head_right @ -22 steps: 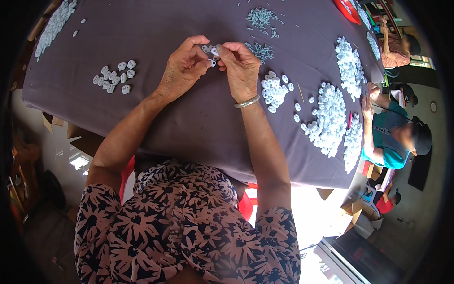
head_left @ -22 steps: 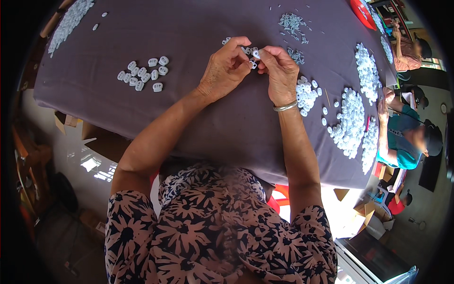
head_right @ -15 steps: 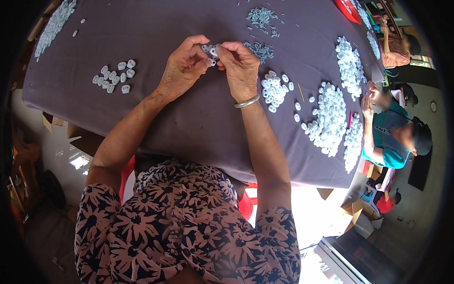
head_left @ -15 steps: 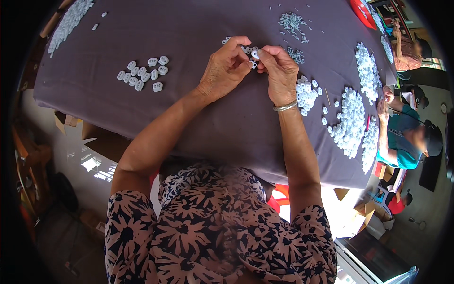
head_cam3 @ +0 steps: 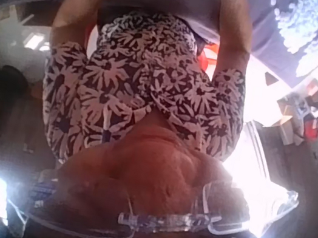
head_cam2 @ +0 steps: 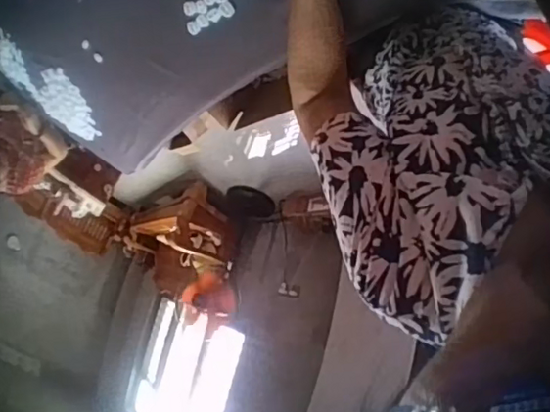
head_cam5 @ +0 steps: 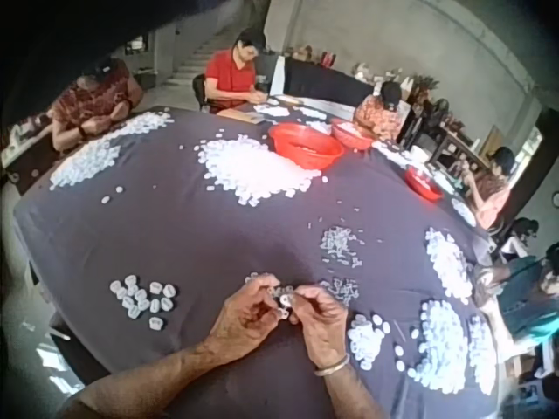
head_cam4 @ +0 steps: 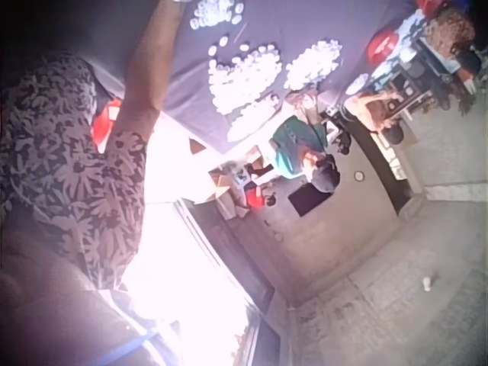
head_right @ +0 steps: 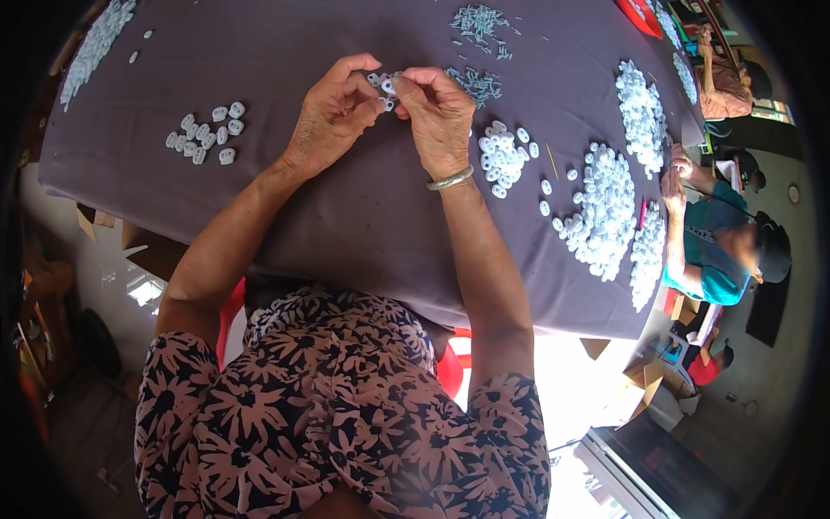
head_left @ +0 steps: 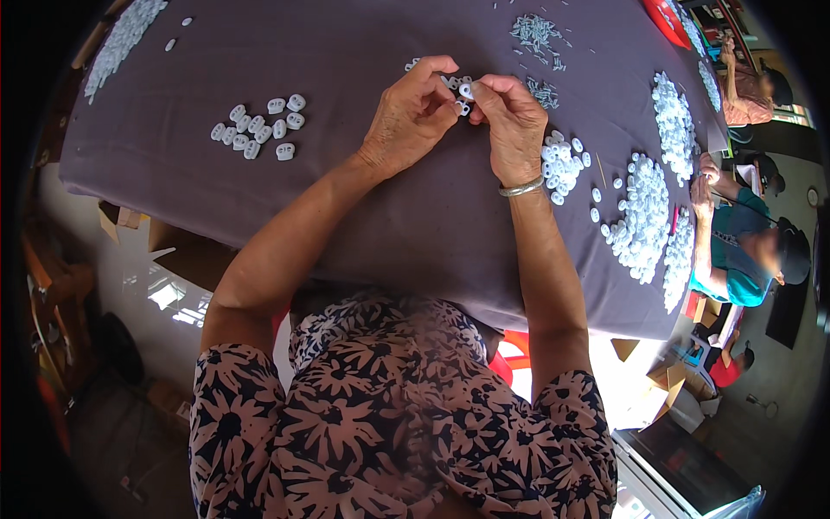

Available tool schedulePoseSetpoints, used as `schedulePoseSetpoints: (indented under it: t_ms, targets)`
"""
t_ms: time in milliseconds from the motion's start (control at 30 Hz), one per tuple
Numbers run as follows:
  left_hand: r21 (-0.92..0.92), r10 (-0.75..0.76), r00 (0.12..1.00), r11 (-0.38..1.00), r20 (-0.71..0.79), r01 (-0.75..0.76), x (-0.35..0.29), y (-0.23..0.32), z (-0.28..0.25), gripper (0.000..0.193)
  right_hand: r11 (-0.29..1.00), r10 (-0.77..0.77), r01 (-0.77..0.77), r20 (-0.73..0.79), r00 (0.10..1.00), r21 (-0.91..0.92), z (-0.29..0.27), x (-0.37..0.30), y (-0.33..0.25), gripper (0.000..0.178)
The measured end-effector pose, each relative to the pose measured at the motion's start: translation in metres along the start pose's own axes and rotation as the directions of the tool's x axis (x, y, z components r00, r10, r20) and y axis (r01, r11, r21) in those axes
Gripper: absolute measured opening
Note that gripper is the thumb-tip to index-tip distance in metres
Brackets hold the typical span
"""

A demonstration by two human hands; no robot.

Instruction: Assembling small white plastic components by inserting metal rings into them.

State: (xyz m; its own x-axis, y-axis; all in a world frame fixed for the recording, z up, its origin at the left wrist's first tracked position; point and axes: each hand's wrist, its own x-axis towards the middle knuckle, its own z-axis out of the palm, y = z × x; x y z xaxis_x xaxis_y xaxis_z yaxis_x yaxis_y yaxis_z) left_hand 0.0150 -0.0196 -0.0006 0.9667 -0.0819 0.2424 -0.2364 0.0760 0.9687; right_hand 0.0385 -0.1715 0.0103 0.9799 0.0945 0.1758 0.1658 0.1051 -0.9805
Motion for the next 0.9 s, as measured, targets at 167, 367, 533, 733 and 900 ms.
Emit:
schedulePoseSetpoints:
  t_ms: [167,367,533,733,900]
  targets:
    - [0.008,-0.003,1.000,1.000,0.000,0.003,0.001,0.001,0.000,0.037,0.999,-0.021,0.021,0.008,1.000,-0.025,0.001,-0.001,0.002,0.006]
    - [-0.055,-0.032,0.999,0.998,-0.014,0.031,0.000,0.003,-0.001,0.037,0.996,-0.025,0.031,0.076,0.997,-0.087,0.001,-0.001,0.001,0.010]
    - [-0.103,-0.125,0.992,0.987,-0.010,0.123,-0.001,0.007,-0.002,0.037,0.997,0.003,0.008,0.136,0.991,-0.077,-0.003,0.000,-0.003,0.011]
    - [-0.175,-0.138,0.989,0.976,-0.057,0.126,-0.001,0.006,-0.001,0.037,0.996,-0.052,0.066,0.191,0.980,-0.068,-0.004,0.001,-0.003,0.014]
    - [-0.193,-0.196,0.979,0.964,-0.048,0.183,-0.001,0.011,-0.006,0.035,0.999,-0.043,0.036,0.343,0.938,0.025,-0.010,0.002,-0.004,0.025]
